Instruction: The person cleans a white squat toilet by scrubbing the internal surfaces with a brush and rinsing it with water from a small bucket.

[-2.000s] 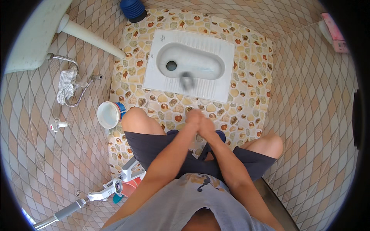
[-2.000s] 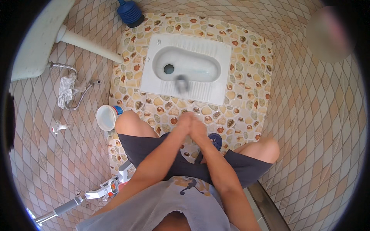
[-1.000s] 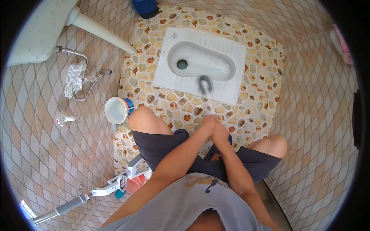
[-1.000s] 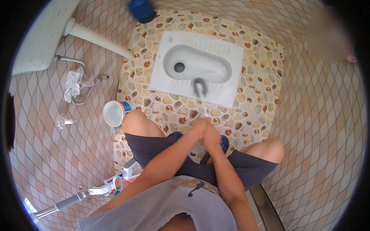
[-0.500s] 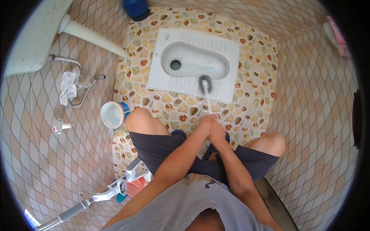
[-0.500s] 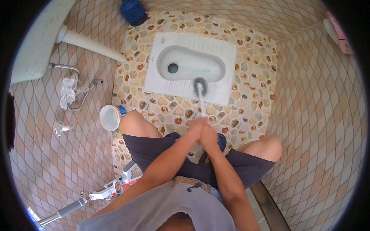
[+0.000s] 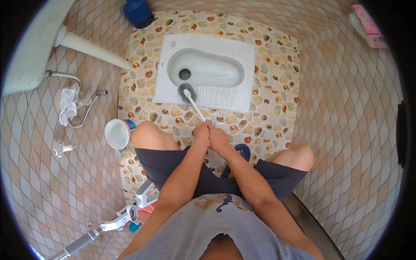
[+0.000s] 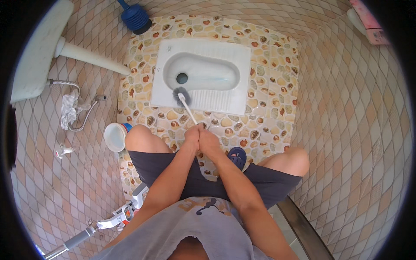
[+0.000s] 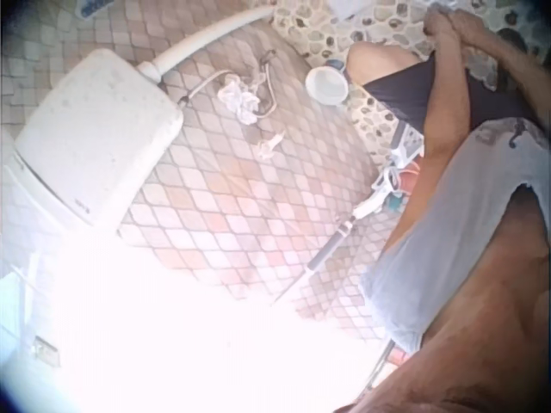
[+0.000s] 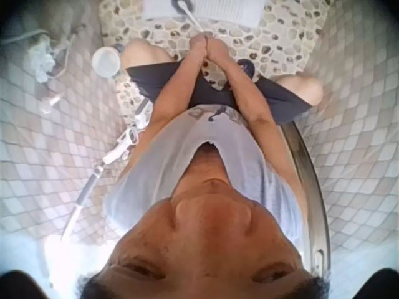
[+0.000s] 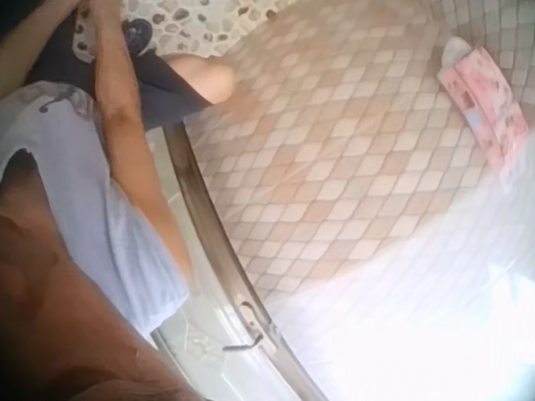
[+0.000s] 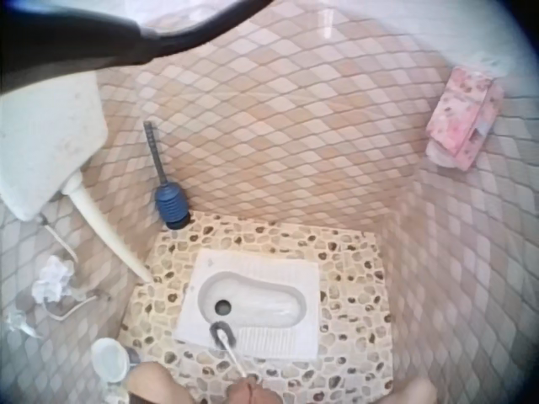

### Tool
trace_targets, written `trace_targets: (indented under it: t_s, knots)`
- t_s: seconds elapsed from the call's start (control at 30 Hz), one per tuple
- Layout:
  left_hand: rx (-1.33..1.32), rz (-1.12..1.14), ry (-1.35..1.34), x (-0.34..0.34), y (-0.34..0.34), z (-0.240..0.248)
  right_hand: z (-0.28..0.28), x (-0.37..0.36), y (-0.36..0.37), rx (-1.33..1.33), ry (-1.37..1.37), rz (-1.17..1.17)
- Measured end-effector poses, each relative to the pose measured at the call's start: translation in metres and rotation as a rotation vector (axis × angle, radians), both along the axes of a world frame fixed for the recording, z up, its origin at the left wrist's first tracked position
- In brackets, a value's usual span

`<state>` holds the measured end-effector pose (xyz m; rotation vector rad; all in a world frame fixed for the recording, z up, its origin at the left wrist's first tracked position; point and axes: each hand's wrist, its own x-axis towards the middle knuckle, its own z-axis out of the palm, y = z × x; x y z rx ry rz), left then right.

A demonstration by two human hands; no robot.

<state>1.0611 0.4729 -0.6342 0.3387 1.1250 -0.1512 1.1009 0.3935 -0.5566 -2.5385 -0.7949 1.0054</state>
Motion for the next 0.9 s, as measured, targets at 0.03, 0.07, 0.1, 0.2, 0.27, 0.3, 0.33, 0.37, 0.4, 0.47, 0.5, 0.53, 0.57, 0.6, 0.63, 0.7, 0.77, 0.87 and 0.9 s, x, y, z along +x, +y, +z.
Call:
trace_targets:
  t_s: [0.03,0.07,0.1,0.2,0.27,0.3,0.33,0.37,0.4,0.47,0.5,0.53,0.57,0.6,0.63,0.7,0.77,0.87,0.9]
  knots:
    - [0.058,0.022,-0.071,-0.012,0.01,-0.022,0.008,-0.006,0.013,0.033,0.01,0.022]
    - [0.096,0.022,-0.141,-0.02,0.013,-0.035,0.012,-0.012,0.016,0.047,0.02,0.023]
    - [0.119,-0.018,-0.003,0.002,-0.03,-0.003,0.008,-0.006,-0.021,-0.096,0.036,-0.082]
    - [0.33,-0.152,0.0,0.04,-0.074,0.022,0.029,0.013,-0.05,-0.161,-0.047,-0.262]
    - [0.327,-0.297,0.005,0.038,-0.075,0.032,0.037,0.009,-0.059,-0.166,-0.036,-0.26]
    - [0.348,-0.424,0.01,0.04,-0.073,0.029,0.039,0.009,-0.06,-0.148,-0.028,-0.241]
    - [0.346,-0.423,0.001,0.032,-0.076,0.03,0.024,-0.008,-0.072,-0.162,0.033,-0.26]
    - [0.249,-0.404,0.008,0.006,-0.084,0.021,0.024,-0.024,-0.079,-0.176,0.027,-0.24]
    - [0.148,-0.388,0.014,-0.01,-0.091,0.016,0.024,-0.032,-0.084,-0.195,0.02,-0.224]
    - [0.221,-0.222,0.068,0.009,-0.104,0.017,0.024,-0.016,-0.083,-0.154,-0.02,-0.259]
    - [0.324,-0.336,0.069,0.032,-0.087,0.006,0.038,0.003,-0.06,-0.134,0.015,-0.337]
    - [0.416,-0.463,0.048,0.055,-0.075,0.004,0.03,0.028,-0.056,-0.065,-0.03,-0.326]
    - [0.409,-0.471,0.044,0.065,-0.07,0.009,0.027,0.044,-0.05,-0.065,-0.046,-0.322]
    - [0.561,-0.709,-0.001,0.079,-0.066,0.021,0.025,0.057,-0.051,-0.071,-0.065,-0.324]
    - [0.73,-0.938,-0.051,0.09,-0.057,0.027,0.02,0.051,-0.053,-0.07,-0.075,-0.333]
    - [0.747,-1.028,-0.142,0.045,-0.07,0.029,0.012,0.005,-0.082,-0.048,-0.116,-0.325]
    - [0.784,-1.101,-0.217,0.01,-0.082,0.029,0.019,-0.025,-0.09,-0.154,0.032,-0.327]
    - [0.935,-0.895,-0.126,0.024,-0.086,0.016,0.025,0.0,-0.075,-0.129,-0.031,-0.301]
    - [0.885,-0.963,-0.132,0.059,-0.072,0.02,0.023,0.018,-0.071,-0.101,-0.097,-0.3]
